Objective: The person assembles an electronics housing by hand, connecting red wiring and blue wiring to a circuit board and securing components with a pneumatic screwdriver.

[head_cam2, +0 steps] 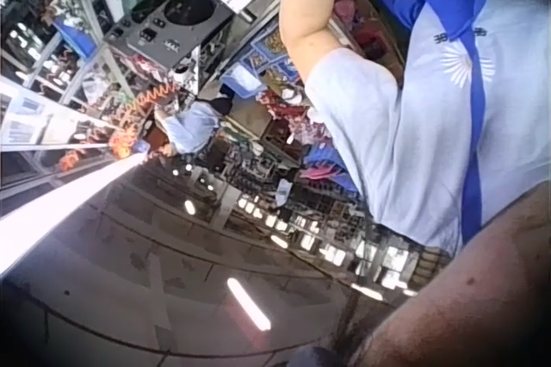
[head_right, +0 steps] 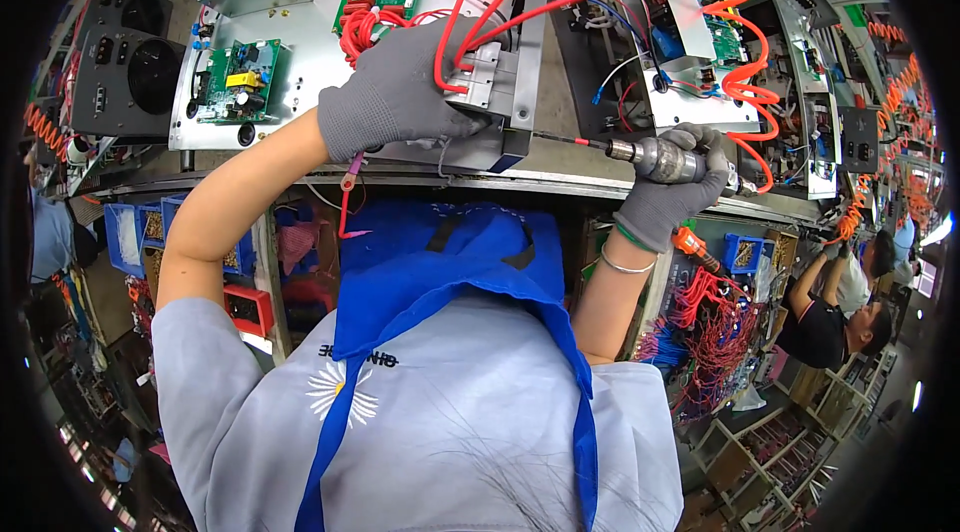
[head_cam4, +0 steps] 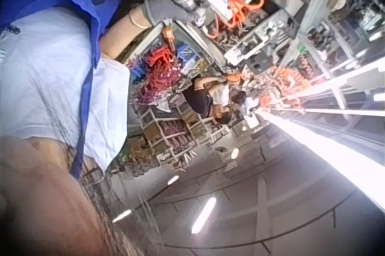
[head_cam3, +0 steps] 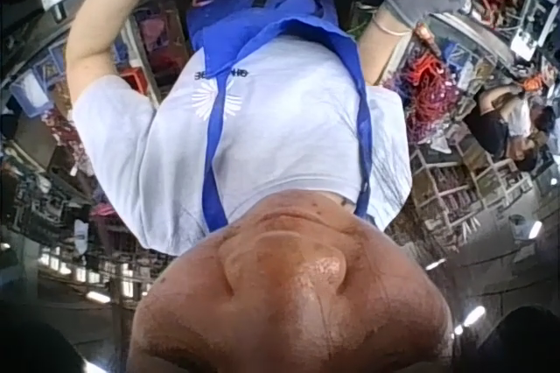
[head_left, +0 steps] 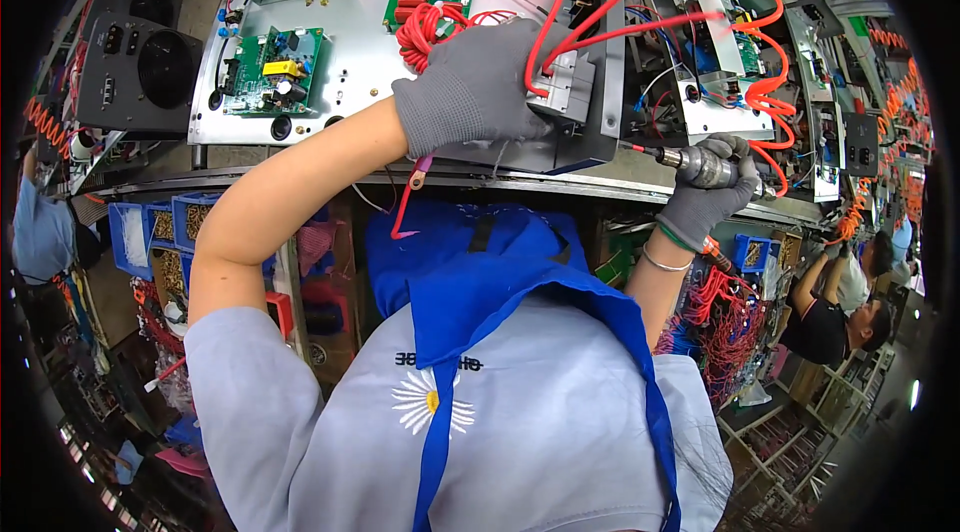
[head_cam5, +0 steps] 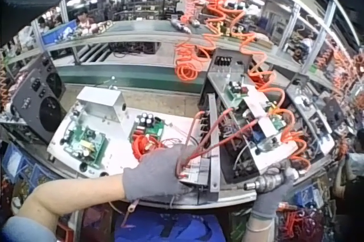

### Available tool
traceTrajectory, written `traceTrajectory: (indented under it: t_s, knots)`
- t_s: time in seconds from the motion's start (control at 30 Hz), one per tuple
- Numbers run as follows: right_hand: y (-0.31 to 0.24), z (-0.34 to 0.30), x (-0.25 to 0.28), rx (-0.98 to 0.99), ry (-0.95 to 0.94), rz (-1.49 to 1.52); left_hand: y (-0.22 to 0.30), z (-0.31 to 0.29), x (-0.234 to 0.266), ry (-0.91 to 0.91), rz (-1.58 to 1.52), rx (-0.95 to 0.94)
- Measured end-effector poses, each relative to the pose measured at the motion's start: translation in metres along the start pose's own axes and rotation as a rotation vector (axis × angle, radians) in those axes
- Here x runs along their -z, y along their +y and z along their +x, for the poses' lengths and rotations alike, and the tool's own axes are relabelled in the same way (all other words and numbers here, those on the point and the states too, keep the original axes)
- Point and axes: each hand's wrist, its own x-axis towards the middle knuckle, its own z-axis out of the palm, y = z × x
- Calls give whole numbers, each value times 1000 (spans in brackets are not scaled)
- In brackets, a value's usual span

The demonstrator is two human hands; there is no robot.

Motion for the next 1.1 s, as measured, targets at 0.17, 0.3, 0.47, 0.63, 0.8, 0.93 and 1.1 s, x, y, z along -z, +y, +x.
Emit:
traceTrajectory:
  t_s: [0.17, 0.3, 0.47, 0.63, 0.8, 0.93, 1.1]
  knots:
    - [-1, 1, 11, -57, -5, -53, -1, 8, 11, -51, -31, -16]
    - [1, 0, 9, -13, 21, -32, -2, 4, 3, 46, -37, -69]
    - [0, -1, 11, -43, 6, 19, 4, 2, 2, 22, 8, 2]
    - [0, -7, 8, -53, -51, 6, 9, 2, 3, -14, 23, 60]
    - [-1, -19, -5, 78, -12, -35, 4, 1, -2, -13, -26, 54]
    - [0, -17, 0, 116, 20, 34, 8, -2, 0, 55, -155, -33]
    - [2, -21, -3, 148, 6, 150, 12, 5, 2, 75, -144, -52]
